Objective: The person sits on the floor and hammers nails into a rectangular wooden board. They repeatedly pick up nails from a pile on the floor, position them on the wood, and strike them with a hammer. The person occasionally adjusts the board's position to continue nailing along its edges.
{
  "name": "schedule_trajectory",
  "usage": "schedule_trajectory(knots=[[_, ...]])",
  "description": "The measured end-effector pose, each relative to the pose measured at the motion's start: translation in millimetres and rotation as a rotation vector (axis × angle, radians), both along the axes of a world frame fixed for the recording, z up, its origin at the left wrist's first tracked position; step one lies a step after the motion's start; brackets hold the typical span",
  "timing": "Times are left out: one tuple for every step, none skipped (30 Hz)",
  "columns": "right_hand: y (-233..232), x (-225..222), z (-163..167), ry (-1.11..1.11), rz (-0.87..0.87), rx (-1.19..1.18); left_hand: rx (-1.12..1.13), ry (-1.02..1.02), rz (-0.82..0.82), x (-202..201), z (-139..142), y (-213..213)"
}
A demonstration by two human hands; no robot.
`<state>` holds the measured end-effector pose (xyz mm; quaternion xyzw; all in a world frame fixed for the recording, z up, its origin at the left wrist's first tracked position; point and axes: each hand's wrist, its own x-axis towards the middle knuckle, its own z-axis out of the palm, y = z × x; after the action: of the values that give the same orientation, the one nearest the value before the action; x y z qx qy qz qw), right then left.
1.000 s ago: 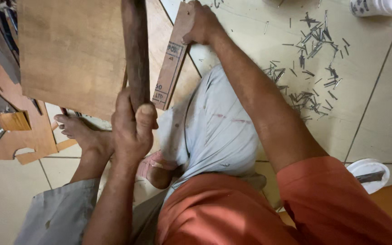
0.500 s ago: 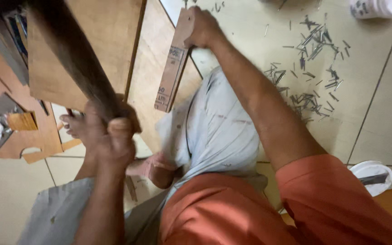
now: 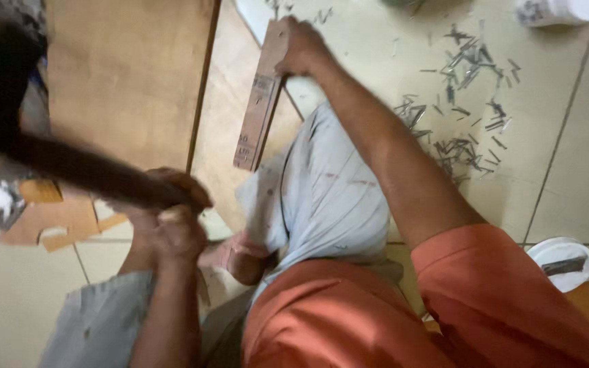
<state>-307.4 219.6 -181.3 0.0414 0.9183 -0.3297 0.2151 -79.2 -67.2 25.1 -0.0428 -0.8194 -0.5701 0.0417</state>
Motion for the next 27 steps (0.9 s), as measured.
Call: schedule_trajectory(knots=[[1,1,-1,-0.007,-0.011,-0.030,-0.061,0.089,-0.013,4,-17,2],[1,2,-2,-0.012,-0.005,-0.026,-0.316,0.040,-0.039,6,-36,9],[2,3,-2,-0.015,-0.003,-0.018,-0.447,-0.029,-0.072,9,-52,13],[2,5,-1,-0.021,0.003,-0.009,-0.555,-0.132,-0.108,11,-63,16],[1,6,0,-0.028,0.010,-0.003,-0.571,-0.275,-0.095,13,-69,16],[0,8,3,-0.029,0.017,0.005,-0.555,-0.369,-0.069,11,-71,16],[-3,7,5,-0.007,0.009,0.014,-0.494,-0.479,-0.040,13,-67,13],[-3,8,8,-0.012,-0.020,0.022,-0.430,-0.406,-0.039,10,-61,10],[-5,11,10,-0.053,0.007,0.013,-0.373,-0.382,0.012,14,-54,8],[-7,10,12,-0.064,0.052,-0.027,-0.346,-0.328,0.091,15,-44,3],[-9,9,13,-0.033,0.061,-0.048,-0.223,-0.225,0.099,17,-36,-2],[-6,7,13,-0.008,0.041,-0.037,-0.072,-0.125,0.070,22,-34,-2],[-4,5,13,-0.013,0.016,-0.031,0.073,-0.059,0.036,25,-35,-3],[0,3,11,-0.040,-0.005,-0.030,-0.038,-0.078,0.018,30,-41,1],[1,2,10,-0.067,-0.008,-0.042,-0.164,-0.099,0.015,36,-48,4],[4,1,8,-0.083,-0.018,-0.052,-0.286,-0.111,0.005,38,-61,9],[6,0,7,-0.055,-0.010,-0.052,-0.402,-0.110,-0.020,37,-75,14],[7,0,8,-0.026,-0.009,-0.047,-0.514,-0.107,-0.052,36,-86,19],[7,2,8,-0.006,-0.002,-0.042,-0.626,-0.113,-0.079,34,-94,23],[5,2,11,-0.024,0.029,-0.016,-0.623,-0.194,-0.071,30,-98,25],[3,5,12,-0.035,0.063,0.012,-0.617,-0.270,-0.060,29,-96,25],[-1,4,15,-0.019,0.080,0.041,-0.612,-0.314,-0.056,25,-91,25],[-2,5,18,-0.010,0.038,0.052,-0.514,-0.302,-0.045,17,-85,25],[-6,8,21,-0.047,0.042,0.052,-0.420,-0.349,-0.002,20,-73,25],[-8,8,23,-0.058,0.079,0.022,-0.350,-0.377,0.087,22,-62,24],[-11,8,26,-0.030,0.085,0.000,-0.260,-0.281,0.120,23,-50,21],[-9,5,26,0.000,0.058,0.014,-0.137,-0.180,0.111,25,-45,23]])
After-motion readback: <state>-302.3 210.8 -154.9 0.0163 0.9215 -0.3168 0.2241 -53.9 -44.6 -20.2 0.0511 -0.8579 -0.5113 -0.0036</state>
